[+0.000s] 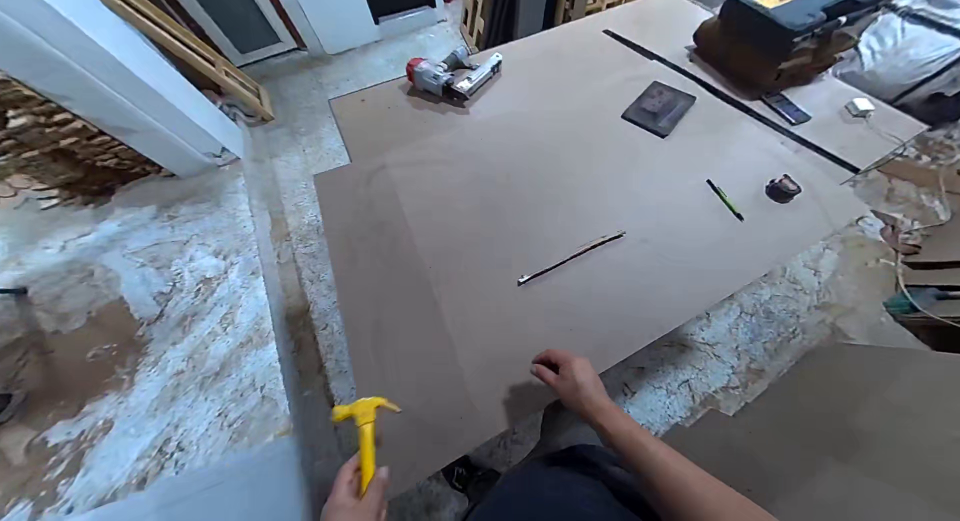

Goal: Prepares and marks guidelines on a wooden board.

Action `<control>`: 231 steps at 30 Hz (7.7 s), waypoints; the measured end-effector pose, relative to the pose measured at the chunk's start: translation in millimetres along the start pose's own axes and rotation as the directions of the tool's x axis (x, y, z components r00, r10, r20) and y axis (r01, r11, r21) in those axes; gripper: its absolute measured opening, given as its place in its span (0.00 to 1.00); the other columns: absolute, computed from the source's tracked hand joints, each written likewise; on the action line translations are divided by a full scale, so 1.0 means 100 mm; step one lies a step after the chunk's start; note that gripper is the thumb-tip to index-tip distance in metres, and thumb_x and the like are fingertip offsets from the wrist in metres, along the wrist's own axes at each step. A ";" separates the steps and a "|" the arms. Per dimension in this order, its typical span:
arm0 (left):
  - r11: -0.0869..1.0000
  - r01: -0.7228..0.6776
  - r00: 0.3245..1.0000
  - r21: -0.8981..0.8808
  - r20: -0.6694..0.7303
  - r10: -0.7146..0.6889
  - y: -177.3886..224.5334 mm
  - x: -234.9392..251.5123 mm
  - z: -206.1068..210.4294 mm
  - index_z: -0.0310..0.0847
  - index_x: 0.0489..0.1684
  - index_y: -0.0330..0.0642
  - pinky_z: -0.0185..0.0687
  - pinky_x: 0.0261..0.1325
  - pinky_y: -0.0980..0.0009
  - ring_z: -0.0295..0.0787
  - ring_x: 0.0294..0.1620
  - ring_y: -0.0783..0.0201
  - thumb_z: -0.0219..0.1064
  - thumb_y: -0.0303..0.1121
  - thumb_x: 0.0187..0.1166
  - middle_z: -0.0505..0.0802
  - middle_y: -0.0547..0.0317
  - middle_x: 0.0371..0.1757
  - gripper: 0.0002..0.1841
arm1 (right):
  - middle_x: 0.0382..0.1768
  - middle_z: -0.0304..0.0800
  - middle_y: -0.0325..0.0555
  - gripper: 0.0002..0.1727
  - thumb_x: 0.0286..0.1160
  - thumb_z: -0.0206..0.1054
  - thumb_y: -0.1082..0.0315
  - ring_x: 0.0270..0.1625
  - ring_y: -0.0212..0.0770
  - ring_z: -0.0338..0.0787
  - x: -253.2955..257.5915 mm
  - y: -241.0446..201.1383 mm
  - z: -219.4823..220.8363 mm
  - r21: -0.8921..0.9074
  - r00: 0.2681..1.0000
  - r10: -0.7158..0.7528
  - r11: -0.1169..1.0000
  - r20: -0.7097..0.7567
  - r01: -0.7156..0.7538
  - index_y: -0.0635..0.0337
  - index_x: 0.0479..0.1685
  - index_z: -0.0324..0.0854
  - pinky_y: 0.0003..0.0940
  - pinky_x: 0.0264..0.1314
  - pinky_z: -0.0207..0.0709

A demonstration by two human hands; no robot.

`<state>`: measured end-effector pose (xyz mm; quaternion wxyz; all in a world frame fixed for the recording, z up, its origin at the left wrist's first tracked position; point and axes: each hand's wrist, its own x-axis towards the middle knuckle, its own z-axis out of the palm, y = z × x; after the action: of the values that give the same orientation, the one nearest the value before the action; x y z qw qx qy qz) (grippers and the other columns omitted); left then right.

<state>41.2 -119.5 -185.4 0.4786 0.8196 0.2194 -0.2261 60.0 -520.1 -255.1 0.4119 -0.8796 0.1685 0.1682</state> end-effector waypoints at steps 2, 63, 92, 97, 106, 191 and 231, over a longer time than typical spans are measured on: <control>0.996 0.069 0.997 0.049 0.029 -0.071 0.25 0.35 0.59 0.70 0.82 0.39 0.87 0.25 0.57 0.85 0.21 0.57 0.69 0.34 0.83 0.92 0.46 0.42 0.28 | 0.42 0.97 0.28 0.18 0.80 0.64 0.42 0.46 0.28 0.94 0.23 0.34 -0.38 -0.020 0.999 0.030 0.999 -0.028 -0.030 0.39 0.50 0.93 0.39 0.55 0.88; 0.890 -0.169 0.926 0.424 -0.240 0.291 2.21 2.33 3.31 0.86 0.49 0.49 0.88 0.26 0.67 0.88 0.22 0.72 0.63 0.45 0.88 0.92 0.67 0.28 0.12 | 0.39 0.94 0.37 0.10 0.77 0.69 0.56 0.43 0.42 0.92 2.62 0.04 -0.68 -0.174 0.936 -0.351 0.921 0.018 0.349 0.47 0.36 0.94 0.45 0.46 0.83; 0.847 -0.189 0.880 0.497 -0.297 0.371 2.16 2.47 3.37 0.87 0.35 0.48 0.80 0.23 0.70 0.83 0.19 0.74 0.71 0.34 0.75 0.89 0.68 0.23 0.02 | 0.39 0.94 0.36 0.11 0.78 0.68 0.54 0.45 0.40 0.91 2.67 0.00 -0.70 -0.194 0.955 -0.286 0.935 0.083 0.297 0.46 0.35 0.93 0.44 0.48 0.82; 0.851 -0.188 0.890 0.491 -0.281 0.359 2.18 2.47 3.36 0.87 0.35 0.48 0.79 0.22 0.69 0.82 0.18 0.73 0.72 0.33 0.74 0.88 0.67 0.22 0.02 | 0.39 0.94 0.35 0.11 0.78 0.68 0.54 0.45 0.40 0.91 2.67 -0.01 -0.71 -0.194 0.956 -0.276 0.937 0.099 0.290 0.45 0.36 0.93 0.44 0.48 0.82; 0.870 -0.121 0.922 0.477 -0.272 0.277 2.28 2.48 3.32 0.86 0.33 0.50 0.75 0.19 0.66 0.77 0.15 0.71 0.71 0.35 0.74 0.84 0.69 0.17 0.03 | 0.38 0.94 0.35 0.11 0.78 0.68 0.54 0.45 0.39 0.91 2.68 -0.03 -0.71 -0.203 0.959 -0.263 0.938 0.103 0.279 0.45 0.36 0.93 0.43 0.48 0.82; 0.830 -0.460 0.887 0.316 0.203 0.414 1.65 1.83 2.09 0.58 0.93 0.79 0.81 0.22 0.60 0.77 0.17 0.63 0.50 0.46 0.95 0.86 0.62 0.30 0.27 | 0.49 0.94 0.33 0.08 0.74 0.73 0.55 0.56 0.39 0.88 2.83 -0.03 -0.45 -0.104 0.918 -0.383 0.922 -0.103 0.373 0.44 0.39 0.95 0.47 0.64 0.76; 0.679 -0.639 0.738 0.362 0.039 0.674 1.66 1.48 2.20 0.63 0.92 0.59 0.85 0.26 0.66 0.83 0.23 0.69 0.49 0.42 0.94 0.91 0.61 0.37 0.26 | 0.47 0.90 0.47 0.24 0.81 0.62 0.43 0.53 0.51 0.87 2.33 1.32 -1.42 -0.306 0.856 -0.289 0.938 -0.428 0.164 0.49 0.60 0.88 0.49 0.58 0.80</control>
<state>220.2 -366.6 -254.9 0.3620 0.9250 -0.1104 -0.0346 231.5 -747.8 -358.4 0.2581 -0.9536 0.1336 -0.0781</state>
